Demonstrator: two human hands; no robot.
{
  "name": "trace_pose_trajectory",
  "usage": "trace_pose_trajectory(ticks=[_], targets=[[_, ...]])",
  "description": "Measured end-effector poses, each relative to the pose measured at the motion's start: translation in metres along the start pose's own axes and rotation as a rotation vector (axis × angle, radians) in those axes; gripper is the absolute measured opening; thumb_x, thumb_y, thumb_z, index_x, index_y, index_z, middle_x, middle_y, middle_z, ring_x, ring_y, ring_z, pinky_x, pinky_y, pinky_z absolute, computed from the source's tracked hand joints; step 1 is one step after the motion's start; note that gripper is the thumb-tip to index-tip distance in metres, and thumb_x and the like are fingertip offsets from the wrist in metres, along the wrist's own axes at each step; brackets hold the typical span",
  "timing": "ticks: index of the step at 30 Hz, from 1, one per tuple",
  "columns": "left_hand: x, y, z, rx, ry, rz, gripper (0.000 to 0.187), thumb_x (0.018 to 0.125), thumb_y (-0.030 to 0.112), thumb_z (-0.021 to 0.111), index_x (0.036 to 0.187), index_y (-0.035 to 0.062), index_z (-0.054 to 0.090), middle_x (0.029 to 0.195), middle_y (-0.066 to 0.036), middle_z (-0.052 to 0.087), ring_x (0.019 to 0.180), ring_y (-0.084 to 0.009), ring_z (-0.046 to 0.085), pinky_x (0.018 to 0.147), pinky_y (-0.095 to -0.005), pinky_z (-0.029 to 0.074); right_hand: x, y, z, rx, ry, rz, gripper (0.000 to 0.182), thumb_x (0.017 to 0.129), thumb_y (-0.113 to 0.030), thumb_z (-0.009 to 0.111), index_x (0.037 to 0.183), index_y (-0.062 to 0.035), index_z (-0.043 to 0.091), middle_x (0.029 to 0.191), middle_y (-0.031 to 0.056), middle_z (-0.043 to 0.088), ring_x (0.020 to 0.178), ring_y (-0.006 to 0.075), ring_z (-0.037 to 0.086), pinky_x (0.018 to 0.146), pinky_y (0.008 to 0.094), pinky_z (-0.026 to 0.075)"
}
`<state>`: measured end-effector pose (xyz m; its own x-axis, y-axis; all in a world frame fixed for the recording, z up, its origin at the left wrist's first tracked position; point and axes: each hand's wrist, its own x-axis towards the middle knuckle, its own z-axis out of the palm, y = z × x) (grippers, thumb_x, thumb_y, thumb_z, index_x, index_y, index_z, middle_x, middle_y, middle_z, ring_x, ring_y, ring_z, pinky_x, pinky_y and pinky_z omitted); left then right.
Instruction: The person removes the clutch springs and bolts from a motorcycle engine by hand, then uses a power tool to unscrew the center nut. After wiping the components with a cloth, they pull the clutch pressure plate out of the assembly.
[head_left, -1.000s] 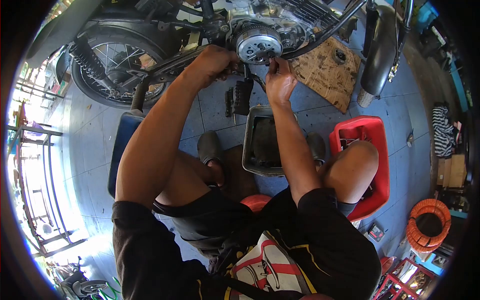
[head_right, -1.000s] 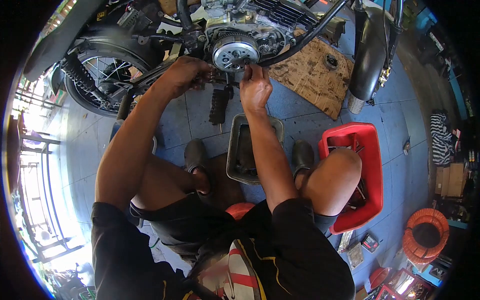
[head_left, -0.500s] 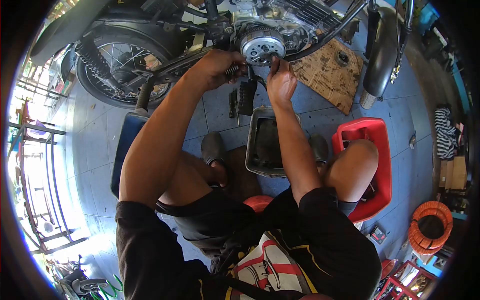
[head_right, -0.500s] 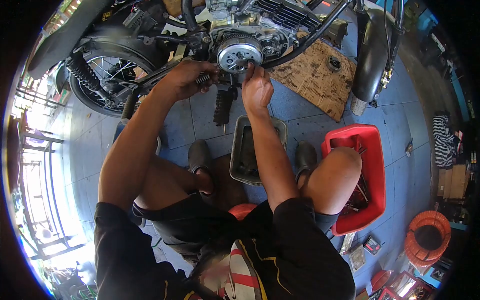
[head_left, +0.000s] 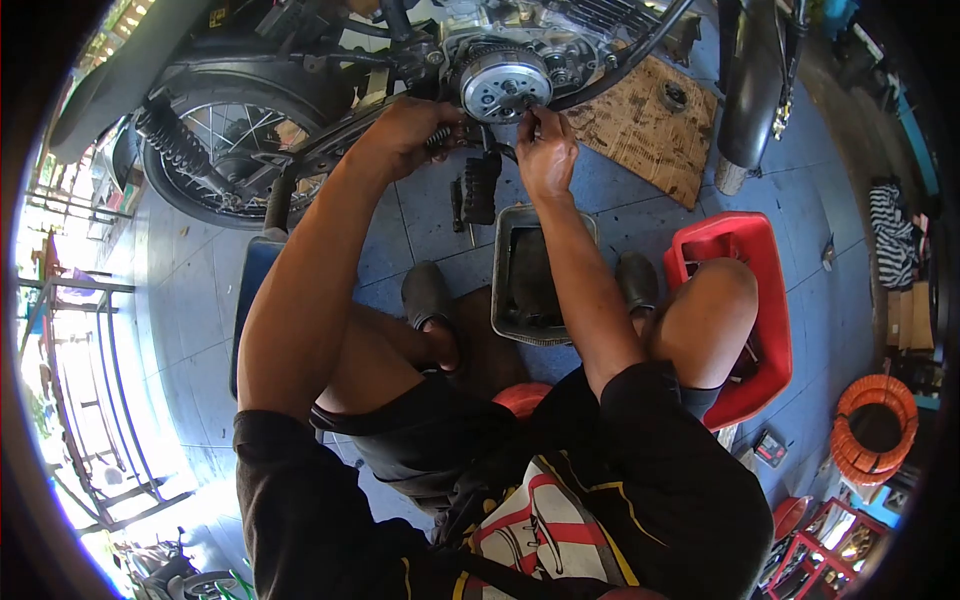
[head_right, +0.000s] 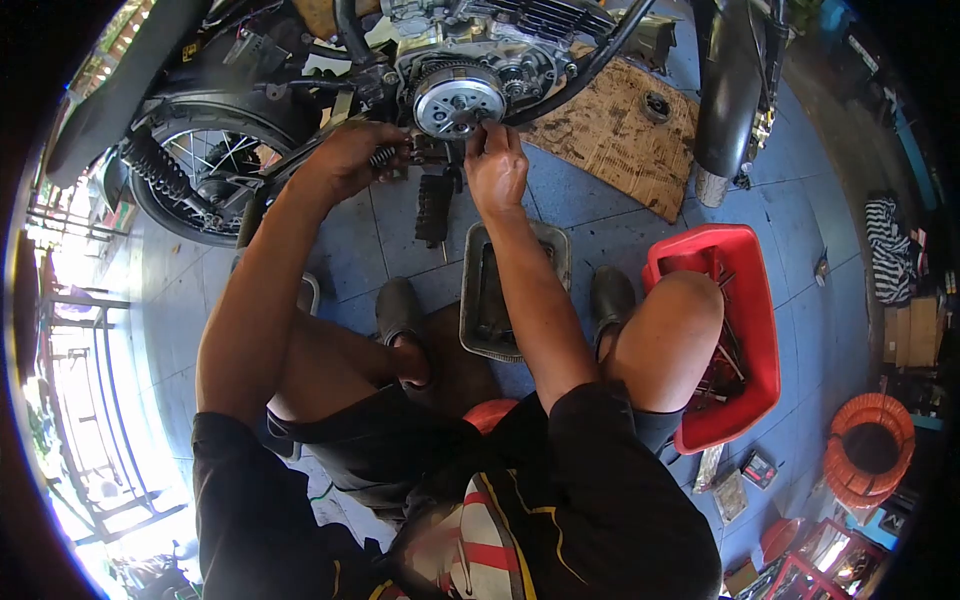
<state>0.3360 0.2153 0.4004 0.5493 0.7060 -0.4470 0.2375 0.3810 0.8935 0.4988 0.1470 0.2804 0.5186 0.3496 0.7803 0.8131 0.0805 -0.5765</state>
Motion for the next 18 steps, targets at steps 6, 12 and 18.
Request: trace_pose_trajectory(ticks=[6, 12, 18], targets=[[-0.003, 0.000, 0.003, 0.046, 0.033, -0.010, 0.011, 0.084, 0.014, 0.061, 0.085, 0.0027, 0.062, 0.076, -0.006, 0.060, 0.063, -0.0146, 0.054, 0.054, -0.0293, 0.042, -0.001, -0.002, 0.000, -0.128, 0.009, 0.014, 0.015, 0.083, -0.016, 0.063, 0.078, -0.0028, 0.057, 0.071, 0.0183, 0.061, 0.059, 0.0358, 0.061, 0.051, 0.0408, 0.051], [-0.005, 0.007, -0.003, 0.070, 0.036, -0.056, 0.010, 0.085, 0.015, 0.060, 0.090, 0.0077, 0.062, 0.081, -0.004, 0.060, 0.073, -0.0136, 0.056, 0.063, -0.0286, 0.045, 0.002, -0.003, 0.001, -0.229, -0.103, 0.094, 0.025, 0.087, -0.021, 0.059, 0.073, -0.0023, 0.053, 0.069, 0.0194, 0.059, 0.057, 0.0366, 0.060, 0.050, 0.0418, 0.051], [0.001, 0.016, -0.045, -0.176, 0.138, 0.061, 0.009, 0.085, 0.011, 0.059, 0.093, 0.0066, 0.058, 0.084, -0.004, 0.059, 0.074, -0.0133, 0.055, 0.068, -0.0280, 0.048, 0.000, 0.005, 0.006, -0.016, 0.007, 0.016, 0.019, 0.082, -0.017, 0.066, 0.077, -0.0008, 0.057, 0.073, 0.0183, 0.061, 0.068, 0.0343, 0.062, 0.061, 0.0440, 0.051]])
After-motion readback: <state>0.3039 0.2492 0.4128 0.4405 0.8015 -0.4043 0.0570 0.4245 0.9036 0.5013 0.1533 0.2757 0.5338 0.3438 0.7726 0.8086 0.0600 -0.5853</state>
